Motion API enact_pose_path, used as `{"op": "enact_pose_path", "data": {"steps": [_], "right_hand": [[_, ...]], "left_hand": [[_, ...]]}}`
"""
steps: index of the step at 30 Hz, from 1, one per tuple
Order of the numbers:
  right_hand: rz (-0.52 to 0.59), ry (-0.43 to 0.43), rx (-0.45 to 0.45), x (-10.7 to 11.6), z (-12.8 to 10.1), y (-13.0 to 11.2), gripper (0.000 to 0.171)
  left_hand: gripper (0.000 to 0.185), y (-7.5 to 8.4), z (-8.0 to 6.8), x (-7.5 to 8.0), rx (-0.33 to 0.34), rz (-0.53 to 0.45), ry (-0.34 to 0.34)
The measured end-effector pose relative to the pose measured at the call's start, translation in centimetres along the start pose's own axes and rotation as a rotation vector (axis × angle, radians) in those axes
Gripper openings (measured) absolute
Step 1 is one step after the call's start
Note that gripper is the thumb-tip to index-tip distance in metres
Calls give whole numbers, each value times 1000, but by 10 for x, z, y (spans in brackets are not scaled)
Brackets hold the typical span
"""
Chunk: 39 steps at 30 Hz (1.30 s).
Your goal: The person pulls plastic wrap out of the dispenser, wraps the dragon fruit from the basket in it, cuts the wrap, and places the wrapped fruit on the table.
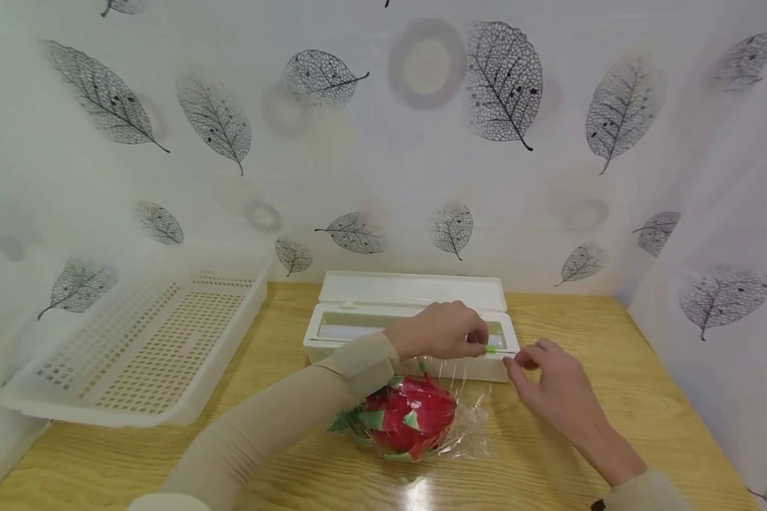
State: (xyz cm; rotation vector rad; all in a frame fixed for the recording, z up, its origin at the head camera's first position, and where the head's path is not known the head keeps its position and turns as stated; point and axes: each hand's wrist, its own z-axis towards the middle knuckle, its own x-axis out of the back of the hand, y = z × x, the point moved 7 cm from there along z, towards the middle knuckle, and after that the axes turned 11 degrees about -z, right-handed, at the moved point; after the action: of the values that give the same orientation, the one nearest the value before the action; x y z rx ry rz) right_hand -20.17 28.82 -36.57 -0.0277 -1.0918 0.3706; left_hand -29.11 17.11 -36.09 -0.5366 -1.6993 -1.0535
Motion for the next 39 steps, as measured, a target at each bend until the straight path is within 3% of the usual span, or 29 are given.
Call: {"op": "enact_pose_path", "data": {"steps": [2,6,10,13,16,25,39], "right_hand": [[71,-121,-112,-6,-3,5,12],[294,-476,-371,-31,-12,16,49],[551,-602,-535,-47,-19,18,55],[681,-610,-594,-54,-19,19,49],[727,-600,-632,-56,-20,21,44],[710,-574,-650,-53,-20,25,33],[717,-554,-690,-55,-19,32,19]], "left_hand": [[18,0,-1,0,1,2,0],[19,0,-2,1,14,1,-2],[20,0,-1,1,7,0,-5],[20,0,0,1,8,13,-1],[19,1,1,1,7,10,0],[17,3,0,-1,-8,13,8],[15,5,-1,-1,-91,14,-1]]}}
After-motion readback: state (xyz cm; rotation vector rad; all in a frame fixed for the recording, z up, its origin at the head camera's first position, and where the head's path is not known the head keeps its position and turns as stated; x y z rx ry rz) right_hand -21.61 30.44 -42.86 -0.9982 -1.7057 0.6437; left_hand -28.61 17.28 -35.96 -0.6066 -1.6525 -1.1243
